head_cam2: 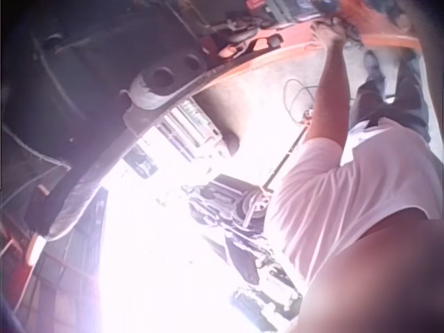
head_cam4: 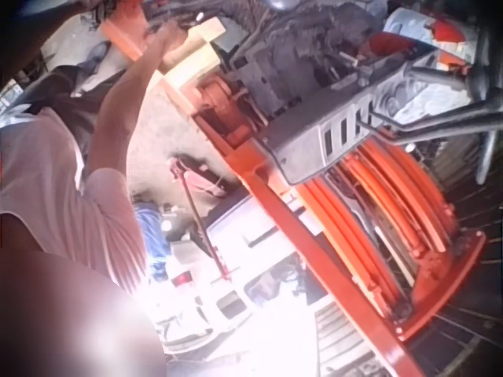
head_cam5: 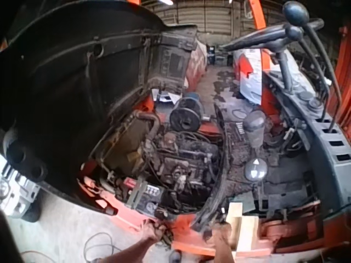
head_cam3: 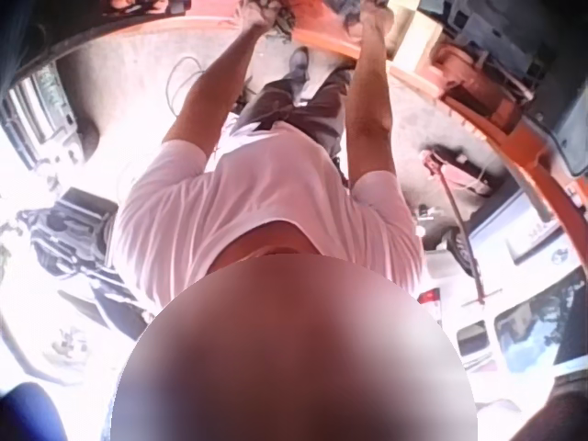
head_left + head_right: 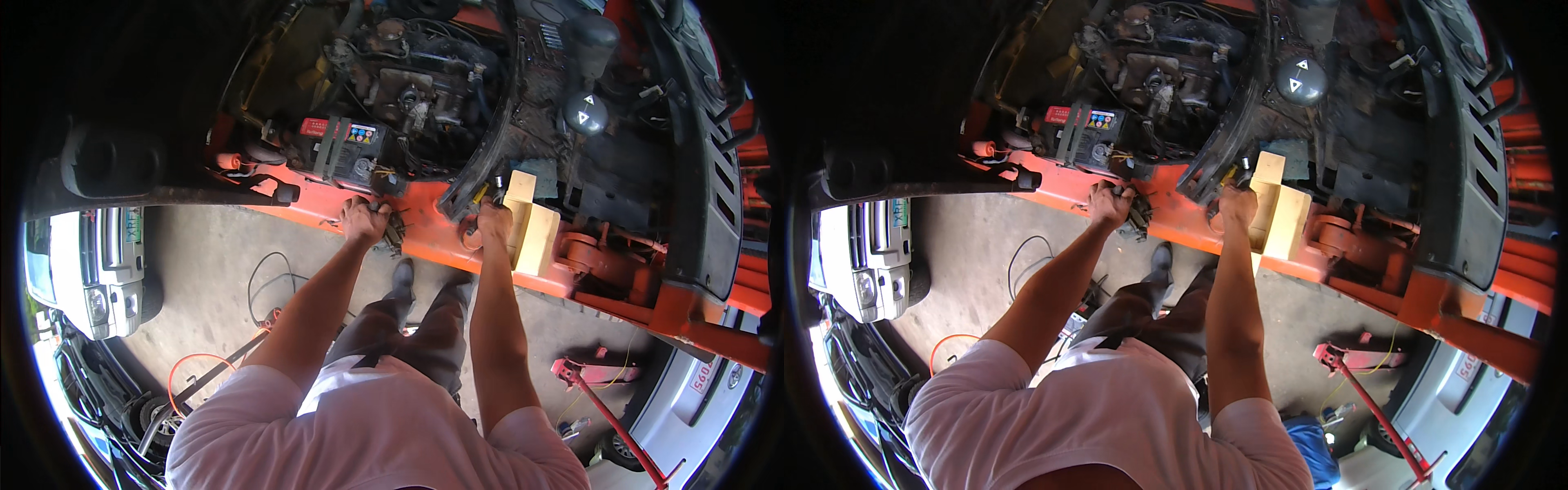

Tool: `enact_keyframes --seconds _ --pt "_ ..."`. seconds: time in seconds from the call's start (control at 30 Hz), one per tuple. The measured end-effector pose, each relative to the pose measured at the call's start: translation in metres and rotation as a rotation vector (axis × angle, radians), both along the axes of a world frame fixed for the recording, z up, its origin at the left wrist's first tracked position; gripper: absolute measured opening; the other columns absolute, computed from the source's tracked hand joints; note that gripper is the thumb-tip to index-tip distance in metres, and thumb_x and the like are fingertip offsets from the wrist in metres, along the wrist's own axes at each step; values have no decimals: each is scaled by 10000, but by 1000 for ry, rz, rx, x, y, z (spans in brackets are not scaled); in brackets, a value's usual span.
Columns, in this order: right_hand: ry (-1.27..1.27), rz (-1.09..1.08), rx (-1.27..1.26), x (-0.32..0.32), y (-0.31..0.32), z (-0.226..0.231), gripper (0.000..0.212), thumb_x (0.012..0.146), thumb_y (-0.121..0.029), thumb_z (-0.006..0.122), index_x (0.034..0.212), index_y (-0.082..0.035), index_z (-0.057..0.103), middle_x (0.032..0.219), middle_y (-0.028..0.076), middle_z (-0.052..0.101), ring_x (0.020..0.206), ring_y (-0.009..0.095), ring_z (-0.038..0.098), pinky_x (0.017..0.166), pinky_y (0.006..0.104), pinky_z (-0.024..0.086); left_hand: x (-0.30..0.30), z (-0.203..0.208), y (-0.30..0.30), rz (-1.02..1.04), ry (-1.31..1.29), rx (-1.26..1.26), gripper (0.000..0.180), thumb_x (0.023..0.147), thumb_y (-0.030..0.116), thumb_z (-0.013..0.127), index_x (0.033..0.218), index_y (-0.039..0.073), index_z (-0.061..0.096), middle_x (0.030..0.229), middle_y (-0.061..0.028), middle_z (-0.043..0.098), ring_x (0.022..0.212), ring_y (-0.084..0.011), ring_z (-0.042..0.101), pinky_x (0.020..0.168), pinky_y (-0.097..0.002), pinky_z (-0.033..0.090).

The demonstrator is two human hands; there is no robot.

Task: The person removes a carburetor from a forklift engine, inspects it, and uses a wrench to tighten bolts. They repeatedly handle the carburetor and engine components while working in a garage.

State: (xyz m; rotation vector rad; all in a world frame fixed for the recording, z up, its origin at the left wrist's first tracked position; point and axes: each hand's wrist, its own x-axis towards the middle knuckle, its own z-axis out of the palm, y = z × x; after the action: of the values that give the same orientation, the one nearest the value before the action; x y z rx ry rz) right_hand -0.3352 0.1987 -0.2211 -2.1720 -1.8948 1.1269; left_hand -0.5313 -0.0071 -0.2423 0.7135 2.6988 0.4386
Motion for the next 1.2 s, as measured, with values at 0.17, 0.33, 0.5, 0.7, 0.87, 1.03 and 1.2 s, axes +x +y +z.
enact_keyframes --seconds 0.17,0.33,0.5,0.7,0.87,1.03,1.2 --pt "413 68 93 51 -82 31 336 901 -303 554 1036 -15 662 862 186 712 838 344 709 759 435 543 -2 0 7 -24 16 -54 639 842 551 527 1084 -18 689 1215 -161 600 1238 -357 476 1063 -492 365" --pt "636 107 30 62 -169 23 353 925 -174 546 1264 -87 505 786 163 682 698 297 692 635 450 521 -3 -1 7 -6 -7 -71 604 842 549 520 1085 30 710 1225 -154 600 1244 -358 470 1062 -494 360" --pt "63 469 -109 34 -180 3 554 972 -223 489 1512 -262 372 1042 232 695 948 439 670 820 556 504 -1 -2 5 -6 23 -61 594 841 541 514 1075 33 713 1227 -154 598 1254 -357 460 1062 -495 357" --pt "-3 570 -105 10 -173 4 587 976 -212 472 1539 -295 332 1130 214 681 1016 405 665 866 539 506 -1 -2 4 5 4 -60 591 837 538 521 1071 31 714 1224 -155 598 1257 -355 457 1069 -491 346" --pt "-75 662 -159 4 -166 19 612 971 -194 441 1564 -215 292 1139 233 674 1027 404 669 883 536 506 -2 -5 6 0 5 -48 603 834 546 524 1072 26 714 1231 -160 596 1246 -351 465 1067 -487 344" --pt "-46 616 -157 -1 -169 19 610 946 -167 461 1541 -192 324 1150 241 672 1035 421 662 885 535 504 -6 -5 10 3 -9 -50 599 830 537 527 1084 27 714 1254 -163 594 1236 -355 475 1064 -492 341" --pt "117 439 -172 6 -172 0 542 941 -154 512 1471 -201 409 1142 246 673 1024 436 656 865 529 508 -7 -2 15 7 -7 -67 604 833 530 518 1098 23 710 1286 -158 587 1235 -361 475 1065 -501 338"
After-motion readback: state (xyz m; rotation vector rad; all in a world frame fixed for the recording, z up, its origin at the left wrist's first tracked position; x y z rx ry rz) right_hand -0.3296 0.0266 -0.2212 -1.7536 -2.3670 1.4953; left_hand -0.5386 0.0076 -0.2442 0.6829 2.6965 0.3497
